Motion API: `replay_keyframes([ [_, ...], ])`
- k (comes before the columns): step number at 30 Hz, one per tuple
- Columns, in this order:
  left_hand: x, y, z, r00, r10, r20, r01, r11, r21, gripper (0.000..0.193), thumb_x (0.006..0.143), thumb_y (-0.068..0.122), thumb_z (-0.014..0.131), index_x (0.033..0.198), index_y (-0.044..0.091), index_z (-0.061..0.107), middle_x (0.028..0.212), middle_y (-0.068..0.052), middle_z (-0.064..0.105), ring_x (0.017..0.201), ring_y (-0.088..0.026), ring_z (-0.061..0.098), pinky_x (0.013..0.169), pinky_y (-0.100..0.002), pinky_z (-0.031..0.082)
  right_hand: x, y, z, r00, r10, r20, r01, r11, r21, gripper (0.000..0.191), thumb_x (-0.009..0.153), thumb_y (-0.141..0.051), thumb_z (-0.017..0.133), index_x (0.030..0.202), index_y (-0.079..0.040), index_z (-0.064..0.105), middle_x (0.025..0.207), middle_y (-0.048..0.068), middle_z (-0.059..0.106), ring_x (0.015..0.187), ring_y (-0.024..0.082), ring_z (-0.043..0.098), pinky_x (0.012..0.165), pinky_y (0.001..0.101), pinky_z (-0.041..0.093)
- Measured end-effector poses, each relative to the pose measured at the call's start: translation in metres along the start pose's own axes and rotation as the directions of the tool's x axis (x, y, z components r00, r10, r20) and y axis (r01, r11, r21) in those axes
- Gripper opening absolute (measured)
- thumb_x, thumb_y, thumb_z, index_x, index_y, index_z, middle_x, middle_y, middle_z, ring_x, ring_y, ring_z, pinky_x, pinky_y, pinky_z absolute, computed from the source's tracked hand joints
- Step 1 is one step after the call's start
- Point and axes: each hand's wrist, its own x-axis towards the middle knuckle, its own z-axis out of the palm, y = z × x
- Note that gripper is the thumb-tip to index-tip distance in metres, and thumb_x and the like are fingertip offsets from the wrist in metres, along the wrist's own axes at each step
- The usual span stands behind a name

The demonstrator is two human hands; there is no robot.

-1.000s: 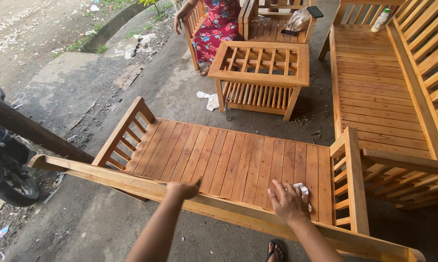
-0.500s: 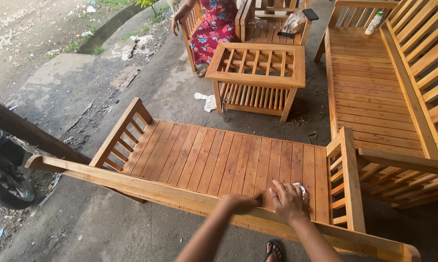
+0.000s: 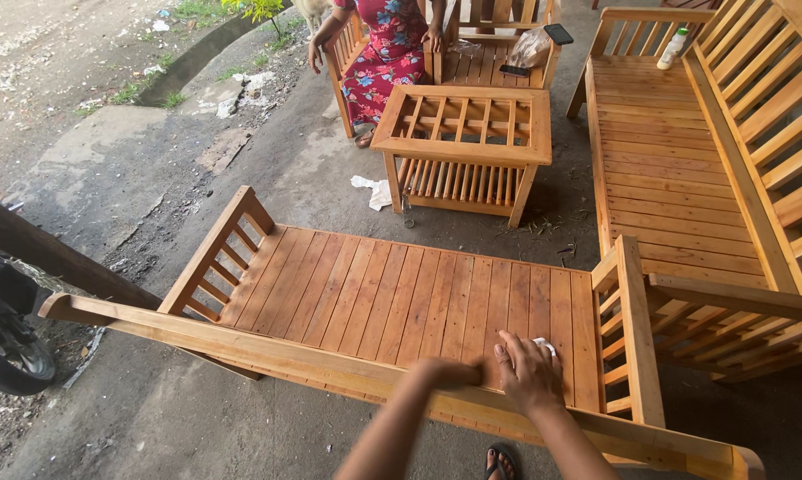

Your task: The person sands wooden furniture with a sanding block, first working along the edge rail of a wooden bench, then moving to a wooden chair and sanding its seat slats, at one point using a sheet of sandpaper on the seat. The person continues rubbing the sanding block over the chair seat through the end of the clip.

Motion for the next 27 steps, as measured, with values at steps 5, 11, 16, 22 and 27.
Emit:
replay_keyframes([
  [5,0.024,0.019,0.015,0.992,0.032,-0.12,-0.036,0.999,-0.027,0.064,0.099,0.05,0.045,0.141,0.004,0.06,0.146,-0.026,0.057,0.136,-0.037,0.052,0.114,-0.047,0.039,0.003,0.001,0.005,0.989,-0.056,-0.135,0.065,0.996,0.059,0.058,0.1,-0.059,0.029,0.139,-0.028,0.058,0.135,0.001,0.066,0.133,0.031,0.051,0.118,0.0493,0.031],
  [11,-0.117,-0.135,-0.06,0.855,-0.463,-0.233,0.462,0.885,-0.065,0.09,0.095,0.078,0.026,0.149,0.011,0.051,0.157,-0.017,0.044,0.15,-0.031,0.036,0.124,-0.044,0.026,0.001,-0.006,-0.002,1.0,-0.023,-0.02,0.024,0.997,0.069,0.059,0.098,-0.06,0.03,0.141,-0.029,0.056,0.135,0.0,0.065,0.129,0.029,0.055,0.114,0.0477,0.035],
  [16,-0.125,-0.149,-0.071,0.833,-0.5,-0.238,0.522,0.853,0.033,0.078,0.097,0.068,0.034,0.146,0.011,0.055,0.151,-0.018,0.051,0.142,-0.032,0.045,0.118,-0.044,0.032,0.001,-0.027,-0.01,0.999,-0.029,-0.021,0.032,0.991,0.133,0.054,0.1,-0.056,0.031,0.137,-0.027,0.058,0.133,0.001,0.065,0.128,0.027,0.057,0.11,0.0507,0.035],
  [22,0.001,-0.007,-0.006,0.995,0.089,-0.036,-0.087,0.995,0.04,0.064,0.098,0.055,0.044,0.142,0.011,0.061,0.143,-0.019,0.059,0.132,-0.033,0.055,0.111,-0.045,0.039,-0.004,-0.037,-0.005,0.987,0.0,-0.158,0.052,0.946,0.319,0.046,0.1,-0.045,0.039,0.132,-0.021,0.064,0.12,0.007,0.071,0.12,0.03,0.062,0.105,0.0466,0.042],
  [27,0.036,0.019,0.014,0.975,0.221,-0.028,-0.223,0.969,-0.102,0.061,0.097,0.051,0.046,0.135,0.007,0.065,0.134,-0.018,0.067,0.125,-0.032,0.063,0.104,-0.043,0.044,-0.008,-0.029,0.0,0.963,-0.03,-0.267,0.132,0.918,0.374,0.044,0.102,-0.044,0.04,0.125,-0.016,0.065,0.119,0.009,0.072,0.116,0.031,0.065,0.1,0.0447,0.048],
])
